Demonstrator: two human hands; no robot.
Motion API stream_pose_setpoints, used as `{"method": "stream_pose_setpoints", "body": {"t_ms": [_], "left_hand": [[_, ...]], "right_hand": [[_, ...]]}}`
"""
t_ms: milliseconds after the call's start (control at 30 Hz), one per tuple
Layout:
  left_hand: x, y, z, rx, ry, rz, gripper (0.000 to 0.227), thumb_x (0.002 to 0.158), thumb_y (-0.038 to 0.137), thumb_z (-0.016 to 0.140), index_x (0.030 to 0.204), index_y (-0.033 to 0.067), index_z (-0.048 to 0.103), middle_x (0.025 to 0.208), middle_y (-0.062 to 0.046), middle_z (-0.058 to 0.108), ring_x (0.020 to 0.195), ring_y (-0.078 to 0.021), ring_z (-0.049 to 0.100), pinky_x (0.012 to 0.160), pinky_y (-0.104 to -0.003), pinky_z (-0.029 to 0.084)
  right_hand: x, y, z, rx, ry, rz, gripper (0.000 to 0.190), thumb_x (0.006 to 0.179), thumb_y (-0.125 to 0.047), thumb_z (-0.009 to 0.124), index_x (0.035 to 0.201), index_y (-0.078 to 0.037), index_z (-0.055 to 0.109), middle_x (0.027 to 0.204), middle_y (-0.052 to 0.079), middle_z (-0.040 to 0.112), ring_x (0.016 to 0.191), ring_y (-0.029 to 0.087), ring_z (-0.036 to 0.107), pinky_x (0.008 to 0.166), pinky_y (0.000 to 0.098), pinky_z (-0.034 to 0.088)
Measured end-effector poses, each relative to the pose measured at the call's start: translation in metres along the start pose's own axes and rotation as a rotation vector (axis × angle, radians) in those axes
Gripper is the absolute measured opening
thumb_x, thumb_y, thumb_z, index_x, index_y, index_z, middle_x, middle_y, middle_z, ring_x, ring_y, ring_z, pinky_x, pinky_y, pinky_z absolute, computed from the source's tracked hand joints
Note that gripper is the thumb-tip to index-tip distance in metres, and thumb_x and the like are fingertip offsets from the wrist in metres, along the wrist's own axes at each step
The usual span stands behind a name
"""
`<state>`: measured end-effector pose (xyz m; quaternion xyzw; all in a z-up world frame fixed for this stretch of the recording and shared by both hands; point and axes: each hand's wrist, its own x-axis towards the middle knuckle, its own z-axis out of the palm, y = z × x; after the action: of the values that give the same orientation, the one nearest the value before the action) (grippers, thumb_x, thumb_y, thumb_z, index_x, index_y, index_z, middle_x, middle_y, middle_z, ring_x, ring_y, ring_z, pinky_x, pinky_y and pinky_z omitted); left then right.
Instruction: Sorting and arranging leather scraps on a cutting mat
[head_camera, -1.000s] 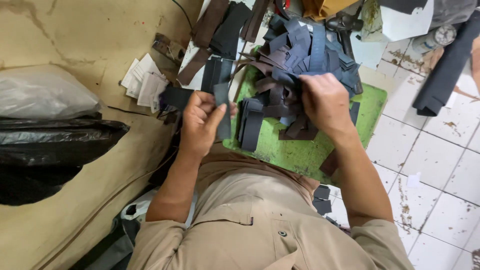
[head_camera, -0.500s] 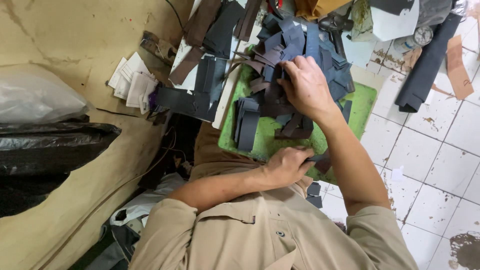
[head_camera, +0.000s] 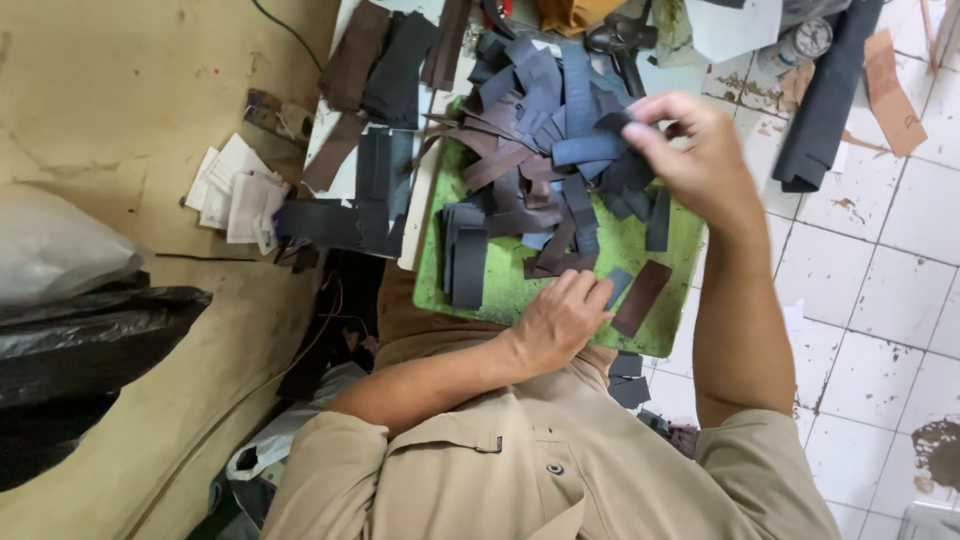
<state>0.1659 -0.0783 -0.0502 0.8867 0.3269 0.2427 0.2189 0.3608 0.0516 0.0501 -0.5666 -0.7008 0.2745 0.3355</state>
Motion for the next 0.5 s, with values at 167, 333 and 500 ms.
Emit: {"method": "stream_pose_setpoints", "body": {"t_ms": [167,333,500], "left_hand": [[-0.006,-0.014,0.006,-0.039,0.069,0.015,0.042,0.087,0.025,0.075,0.121,0.0067,0.059,0.097,-0.006,0.053,0.085,-0.0256,0.059,0.071,-0.036,0.052],[0.001,-0.029,-0.032,-0.26,0.104,-0.104,0.026,0.096,0.017,0.07,0.117,0.0026,0.063,0.094,-0.01,0.058,0.082,-0.0281,0.064,0.071,-0.037,0.054],[0.026,-0.052,-0.052,-0.111,0.29,-0.142,0.029,0.098,0.015,0.071,0.121,-0.0016,0.062,0.099,-0.014,0.06,0.088,-0.0345,0.067,0.075,-0.042,0.057]], "right_hand": [[-0.011,0.086,0.047,-0.465,-0.084,-0.208,0.015,0.094,-0.014,0.08,0.103,-0.009,0.07,0.112,0.009,0.072,0.105,0.035,0.065,0.086,0.0458,0.051],[-0.019,0.06,0.036,-0.436,-0.041,-0.232,0.017,0.094,-0.01,0.081,0.106,-0.009,0.07,0.102,0.008,0.07,0.102,0.034,0.064,0.086,0.0441,0.051],[-0.047,0.013,0.014,-0.062,-0.046,-0.055,0.016,0.098,-0.001,0.078,0.113,-0.003,0.073,0.096,0.015,0.073,0.091,0.034,0.069,0.082,0.0435,0.053]]}}
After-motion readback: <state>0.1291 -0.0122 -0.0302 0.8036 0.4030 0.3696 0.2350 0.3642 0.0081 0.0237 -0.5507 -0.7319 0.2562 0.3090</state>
